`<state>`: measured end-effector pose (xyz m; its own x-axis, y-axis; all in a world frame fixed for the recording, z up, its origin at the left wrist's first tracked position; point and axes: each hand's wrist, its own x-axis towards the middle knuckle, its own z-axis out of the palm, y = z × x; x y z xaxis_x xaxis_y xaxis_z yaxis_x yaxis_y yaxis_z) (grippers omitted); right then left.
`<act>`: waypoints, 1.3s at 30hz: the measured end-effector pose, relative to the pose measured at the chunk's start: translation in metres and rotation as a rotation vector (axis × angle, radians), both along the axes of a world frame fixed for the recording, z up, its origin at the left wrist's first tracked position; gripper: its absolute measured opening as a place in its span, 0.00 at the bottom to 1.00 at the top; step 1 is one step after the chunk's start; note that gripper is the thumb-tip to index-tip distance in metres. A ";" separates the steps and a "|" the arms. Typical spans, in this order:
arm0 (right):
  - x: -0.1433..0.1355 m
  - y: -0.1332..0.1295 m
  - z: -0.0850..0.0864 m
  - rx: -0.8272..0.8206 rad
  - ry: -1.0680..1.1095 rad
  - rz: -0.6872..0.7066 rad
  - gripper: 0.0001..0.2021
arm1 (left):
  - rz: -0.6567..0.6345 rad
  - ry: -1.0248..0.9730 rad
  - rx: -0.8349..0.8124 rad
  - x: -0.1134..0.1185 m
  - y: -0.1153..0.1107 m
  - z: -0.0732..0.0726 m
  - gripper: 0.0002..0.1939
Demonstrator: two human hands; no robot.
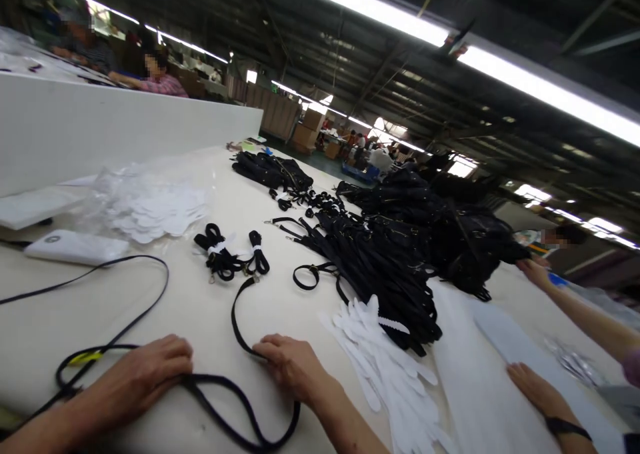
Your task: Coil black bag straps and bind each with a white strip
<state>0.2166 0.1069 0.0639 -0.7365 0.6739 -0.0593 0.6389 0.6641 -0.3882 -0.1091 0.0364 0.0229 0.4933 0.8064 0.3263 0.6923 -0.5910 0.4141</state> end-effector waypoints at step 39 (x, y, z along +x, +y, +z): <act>0.029 -0.050 -0.038 0.443 0.048 -0.268 0.11 | 0.187 -0.034 -0.147 -0.024 0.012 -0.021 0.24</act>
<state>0.2457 0.0568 0.0262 -0.5297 0.7919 0.3038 0.7973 0.5871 -0.1401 -0.1326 0.0489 0.0019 0.3213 0.9228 0.2127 0.7682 -0.3853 0.5113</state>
